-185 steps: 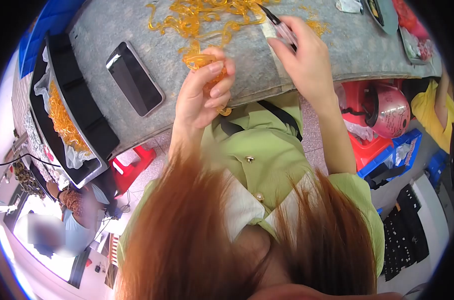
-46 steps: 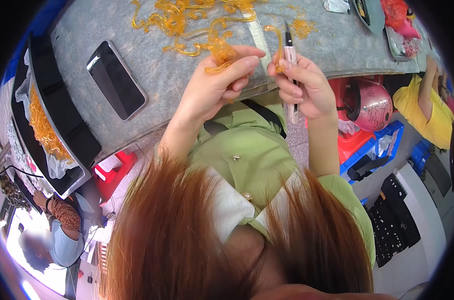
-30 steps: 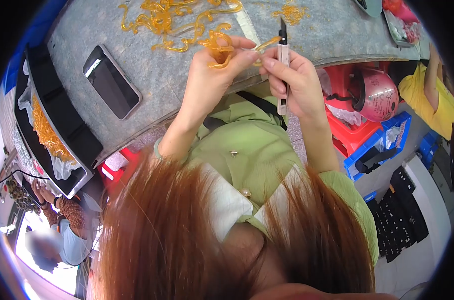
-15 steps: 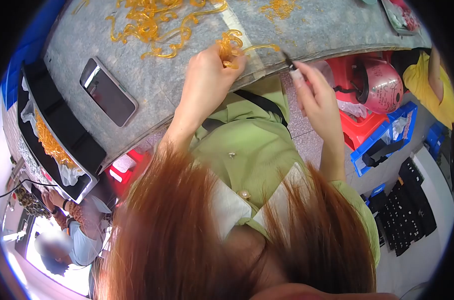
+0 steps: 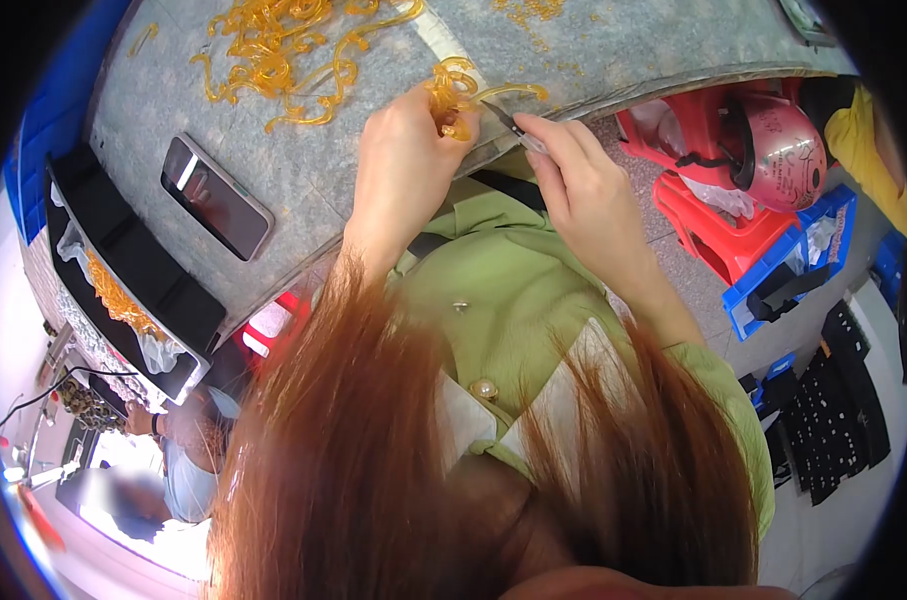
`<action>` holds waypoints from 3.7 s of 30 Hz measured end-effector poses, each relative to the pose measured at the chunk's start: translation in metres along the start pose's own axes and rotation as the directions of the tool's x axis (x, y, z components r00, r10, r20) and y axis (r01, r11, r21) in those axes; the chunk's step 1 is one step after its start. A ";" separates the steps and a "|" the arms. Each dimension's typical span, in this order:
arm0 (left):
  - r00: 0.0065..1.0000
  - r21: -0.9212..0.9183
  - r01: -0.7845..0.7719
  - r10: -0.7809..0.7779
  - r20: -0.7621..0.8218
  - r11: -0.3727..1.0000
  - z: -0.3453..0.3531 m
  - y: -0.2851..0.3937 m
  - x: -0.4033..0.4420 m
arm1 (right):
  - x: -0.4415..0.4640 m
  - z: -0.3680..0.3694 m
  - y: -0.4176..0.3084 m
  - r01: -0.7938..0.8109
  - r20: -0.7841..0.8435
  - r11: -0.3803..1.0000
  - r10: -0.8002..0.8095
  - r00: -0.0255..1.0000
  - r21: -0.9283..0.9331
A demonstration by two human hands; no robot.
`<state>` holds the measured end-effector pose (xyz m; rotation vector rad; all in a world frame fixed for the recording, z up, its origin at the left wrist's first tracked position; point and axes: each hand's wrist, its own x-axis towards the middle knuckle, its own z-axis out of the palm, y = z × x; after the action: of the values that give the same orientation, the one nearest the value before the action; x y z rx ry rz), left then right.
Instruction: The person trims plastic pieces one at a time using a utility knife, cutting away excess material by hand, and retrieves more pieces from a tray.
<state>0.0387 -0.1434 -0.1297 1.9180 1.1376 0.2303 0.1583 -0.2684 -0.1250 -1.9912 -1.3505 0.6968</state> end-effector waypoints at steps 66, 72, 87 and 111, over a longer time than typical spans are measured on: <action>0.974 -0.807 0.225 -0.142 0.175 0.546 -0.018 -0.007 -0.012 | 0.053 -0.002 -0.025 -0.417 0.348 0.400 0.236 0.907 0.816; 0.898 -0.833 0.440 -0.141 0.417 0.336 -0.017 -0.008 -0.007 | 0.043 0.006 -0.022 0.010 -0.058 0.912 0.015 0.998 0.411; 0.890 -0.725 0.444 -0.165 0.426 0.526 -0.023 -0.001 -0.002 | 0.041 0.018 -0.010 0.425 -0.320 0.904 -0.388 0.864 0.054; 0.999 -0.119 0.055 -0.055 0.003 0.991 -0.002 -0.002 0.006 | 0.003 -0.008 -0.003 -0.015 -0.004 0.999 0.015 1.000 0.051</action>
<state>0.0396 -0.1366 -0.1313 1.7797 1.1491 0.2625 0.1639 -0.2662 -0.1178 -1.9637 -1.3035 0.7260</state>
